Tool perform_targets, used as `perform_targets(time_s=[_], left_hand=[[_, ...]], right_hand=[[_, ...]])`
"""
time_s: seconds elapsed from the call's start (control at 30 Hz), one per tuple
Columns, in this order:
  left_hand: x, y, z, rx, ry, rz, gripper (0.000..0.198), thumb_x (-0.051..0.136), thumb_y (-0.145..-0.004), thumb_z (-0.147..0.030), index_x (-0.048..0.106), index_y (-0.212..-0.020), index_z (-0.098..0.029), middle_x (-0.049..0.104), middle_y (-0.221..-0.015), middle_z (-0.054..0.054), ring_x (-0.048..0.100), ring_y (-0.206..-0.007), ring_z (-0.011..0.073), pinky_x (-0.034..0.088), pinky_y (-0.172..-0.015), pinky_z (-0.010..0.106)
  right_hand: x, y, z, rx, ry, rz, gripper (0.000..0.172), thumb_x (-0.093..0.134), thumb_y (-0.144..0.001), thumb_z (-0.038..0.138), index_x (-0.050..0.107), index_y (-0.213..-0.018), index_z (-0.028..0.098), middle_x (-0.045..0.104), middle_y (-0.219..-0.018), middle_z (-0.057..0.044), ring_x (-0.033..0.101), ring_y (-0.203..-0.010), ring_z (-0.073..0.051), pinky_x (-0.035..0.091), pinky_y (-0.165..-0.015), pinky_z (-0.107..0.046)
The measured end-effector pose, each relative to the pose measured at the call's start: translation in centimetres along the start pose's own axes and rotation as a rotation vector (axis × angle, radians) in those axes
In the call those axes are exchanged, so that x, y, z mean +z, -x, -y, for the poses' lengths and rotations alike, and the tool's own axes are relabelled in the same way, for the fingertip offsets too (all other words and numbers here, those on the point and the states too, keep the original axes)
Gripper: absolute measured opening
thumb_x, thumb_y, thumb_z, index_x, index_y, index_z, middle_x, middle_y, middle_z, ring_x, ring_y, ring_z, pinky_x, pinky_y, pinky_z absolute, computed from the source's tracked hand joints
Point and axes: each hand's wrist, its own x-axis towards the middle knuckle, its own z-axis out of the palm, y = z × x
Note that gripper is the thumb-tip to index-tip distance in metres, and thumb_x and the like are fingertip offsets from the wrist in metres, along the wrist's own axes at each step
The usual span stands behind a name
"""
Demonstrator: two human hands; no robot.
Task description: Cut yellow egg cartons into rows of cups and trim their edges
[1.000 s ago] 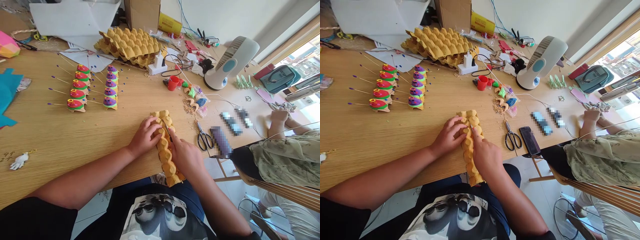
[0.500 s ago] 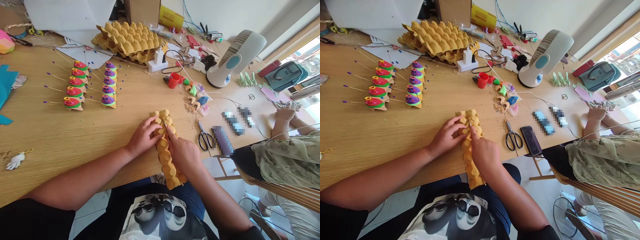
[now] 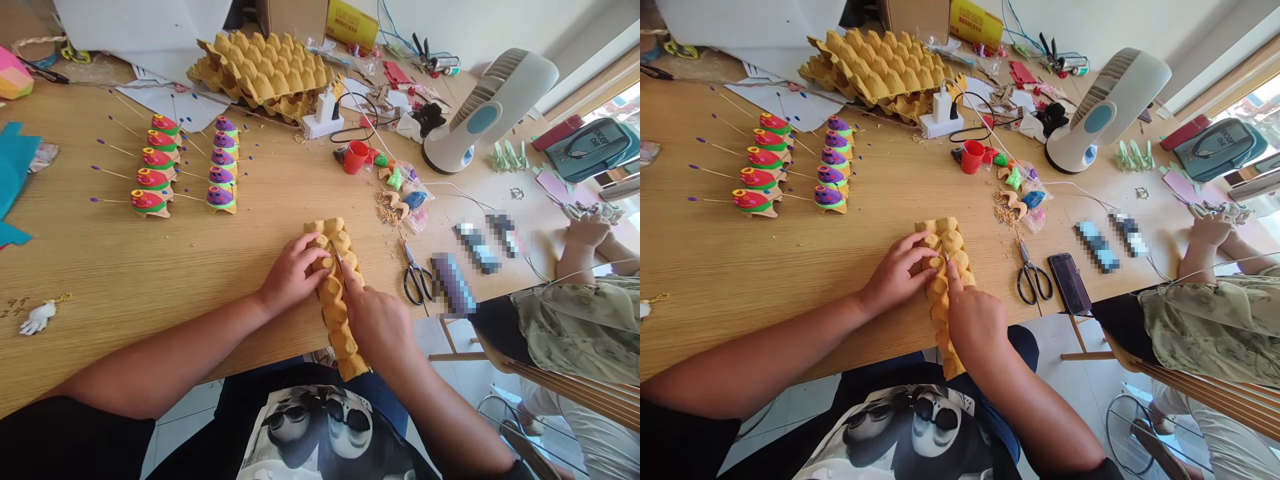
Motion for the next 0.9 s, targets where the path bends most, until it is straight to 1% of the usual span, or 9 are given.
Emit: perform_targets(time_s=[0.07,0.13,0.27,0.33,0.47,0.57,0.63,0.73,0.9], left_hand=[[0.0,0.0,0.1,-0.004,0.004,-0.005,0.021,0.068,-0.094,-0.033,0.072,-0.112,-0.023,0.054,-0.151,0.013,0.052,-0.141,0.0305,0.043,-0.120,0.051],[0.0,0.0,0.1,-0.001,0.010,-0.007,0.021,0.068,-0.094,-0.034,0.072,-0.112,-0.023,0.054,-0.151,0.014,0.052,-0.141,0.0300,0.043,-0.120,0.050],[0.0,0.0,0.2,0.001,0.013,0.002,0.020,0.067,-0.094,-0.033,0.071,-0.111,-0.023,0.053,-0.151,0.013,0.052,-0.142,0.0295,0.042,-0.120,0.050],[-0.1,0.0,0.2,-0.005,0.010,0.007,0.021,0.068,-0.094,-0.034,0.071,-0.111,-0.024,0.053,-0.152,0.012,0.051,-0.142,0.0299,0.042,-0.121,0.051],[-0.1,0.0,0.2,-0.012,0.024,0.015,0.021,0.068,-0.093,-0.036,0.072,-0.111,-0.024,0.054,-0.151,0.012,0.051,-0.142,0.0302,0.042,-0.121,0.051],[-0.1,0.0,0.1,-0.004,0.029,0.023,0.020,0.068,-0.094,-0.034,0.072,-0.111,-0.024,0.054,-0.151,0.012,0.053,-0.140,0.0299,0.043,-0.120,0.050],[-0.1,0.0,0.0,-0.001,0.023,0.020,0.020,0.068,-0.094,-0.034,0.072,-0.111,-0.024,0.053,-0.152,0.012,0.052,-0.141,0.0301,0.042,-0.121,0.050],[-0.1,0.0,0.1,-0.001,0.023,0.014,0.022,0.068,-0.094,-0.034,0.072,-0.112,-0.023,0.053,-0.152,0.013,0.051,-0.142,0.0307,0.042,-0.121,0.050],[-0.1,0.1,0.1,0.005,0.016,0.023,0.021,0.069,-0.093,-0.034,0.072,-0.112,-0.024,0.054,-0.150,0.012,0.052,-0.140,0.0305,0.043,-0.121,0.050]], right_hand=[[-0.1,-0.2,0.1,0.003,-0.017,0.001,0.066,0.039,-0.106,0.021,0.019,-0.169,0.025,0.079,-0.097,-0.009,0.078,-0.082,-0.018,0.050,-0.063,-0.025],[0.0,-0.3,0.0,-0.001,-0.039,-0.011,0.064,0.039,-0.107,0.023,0.020,-0.168,0.026,0.080,-0.099,-0.009,0.078,-0.084,-0.019,0.050,-0.064,-0.025],[0.6,-0.5,-0.2,0.009,-0.060,-0.061,0.062,0.038,-0.109,0.031,0.020,-0.168,0.028,0.080,-0.098,-0.008,0.078,-0.082,-0.018,0.049,-0.064,-0.024],[0.5,-0.8,-0.1,0.017,-0.045,-0.064,0.062,0.038,-0.109,0.031,0.021,-0.168,0.027,0.080,-0.096,-0.009,0.078,-0.082,-0.018,0.049,-0.064,-0.024],[-0.4,-1.0,0.1,-0.017,-0.002,-0.014,0.067,0.042,-0.106,0.024,0.018,-0.169,0.023,0.080,-0.098,-0.012,0.077,-0.084,-0.018,0.050,-0.065,-0.022],[-1.0,-0.7,0.1,-0.018,0.025,0.024,0.072,0.045,-0.104,0.019,0.015,-0.169,0.021,0.079,-0.095,-0.011,0.077,-0.081,-0.018,0.049,-0.063,-0.022],[-1.1,-0.6,0.1,-0.009,0.022,0.022,0.071,0.044,-0.104,0.018,0.016,-0.169,0.021,0.079,-0.094,-0.011,0.077,-0.080,-0.018,0.049,-0.063,-0.022],[-1.1,-0.7,0.2,-0.015,0.003,0.018,0.070,0.043,-0.103,0.016,0.018,-0.169,0.021,0.079,-0.097,-0.013,0.078,-0.084,-0.018,0.050,-0.065,-0.022],[-1.0,-0.6,0.5,0.014,-0.010,0.051,0.069,0.041,-0.105,0.018,0.018,-0.169,0.024,0.079,-0.099,-0.012,0.078,-0.084,-0.019,0.051,-0.064,-0.024]])
